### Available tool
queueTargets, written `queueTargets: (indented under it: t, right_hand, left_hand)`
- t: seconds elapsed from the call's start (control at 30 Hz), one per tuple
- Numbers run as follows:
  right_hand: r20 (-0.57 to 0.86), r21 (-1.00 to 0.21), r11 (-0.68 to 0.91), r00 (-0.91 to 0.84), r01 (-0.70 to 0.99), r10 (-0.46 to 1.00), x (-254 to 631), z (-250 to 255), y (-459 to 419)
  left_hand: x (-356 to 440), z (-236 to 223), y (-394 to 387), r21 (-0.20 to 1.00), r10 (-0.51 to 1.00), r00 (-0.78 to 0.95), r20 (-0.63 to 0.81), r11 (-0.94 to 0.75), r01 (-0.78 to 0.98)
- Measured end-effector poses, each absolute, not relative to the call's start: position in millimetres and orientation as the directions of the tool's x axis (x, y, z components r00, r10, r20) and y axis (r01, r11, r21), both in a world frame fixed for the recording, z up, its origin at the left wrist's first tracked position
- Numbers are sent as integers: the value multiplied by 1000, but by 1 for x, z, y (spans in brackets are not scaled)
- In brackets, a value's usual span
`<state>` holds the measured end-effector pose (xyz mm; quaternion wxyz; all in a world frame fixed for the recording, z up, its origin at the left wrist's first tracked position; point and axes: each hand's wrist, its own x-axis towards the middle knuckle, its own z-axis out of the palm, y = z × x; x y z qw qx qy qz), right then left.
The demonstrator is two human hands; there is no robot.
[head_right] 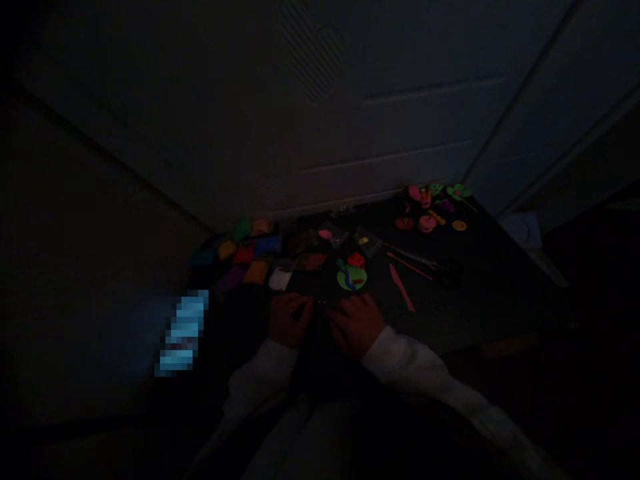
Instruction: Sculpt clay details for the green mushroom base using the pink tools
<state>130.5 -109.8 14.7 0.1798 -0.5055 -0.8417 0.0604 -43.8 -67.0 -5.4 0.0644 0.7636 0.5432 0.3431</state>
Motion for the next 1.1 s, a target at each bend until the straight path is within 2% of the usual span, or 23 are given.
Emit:
queueTargets:
  t: [0.57, 0.77, 0.9, 1.1]
  right_hand:
    - [238, -321, 474, -414, 820, 879, 130, 12, -110]
    - [254, -373, 420, -344, 827, 904, 136, 10, -108]
    - [270, -401, 377, -285, 835, 920, 140, 8, -107]
    - [271, -395, 382, -291, 835, 918, 139, 5, -107]
  left_hand:
    - [-45, -9, -67, 463, 868, 178, 464, -408, 786]
    - [-45, -8, -67, 458, 871, 183, 456, -406, 791]
    - [-46, -10, -67, 452, 878, 194, 437, -401, 797]
    - [-44, -12, -66, 443, 897, 219, 384, -387, 808]
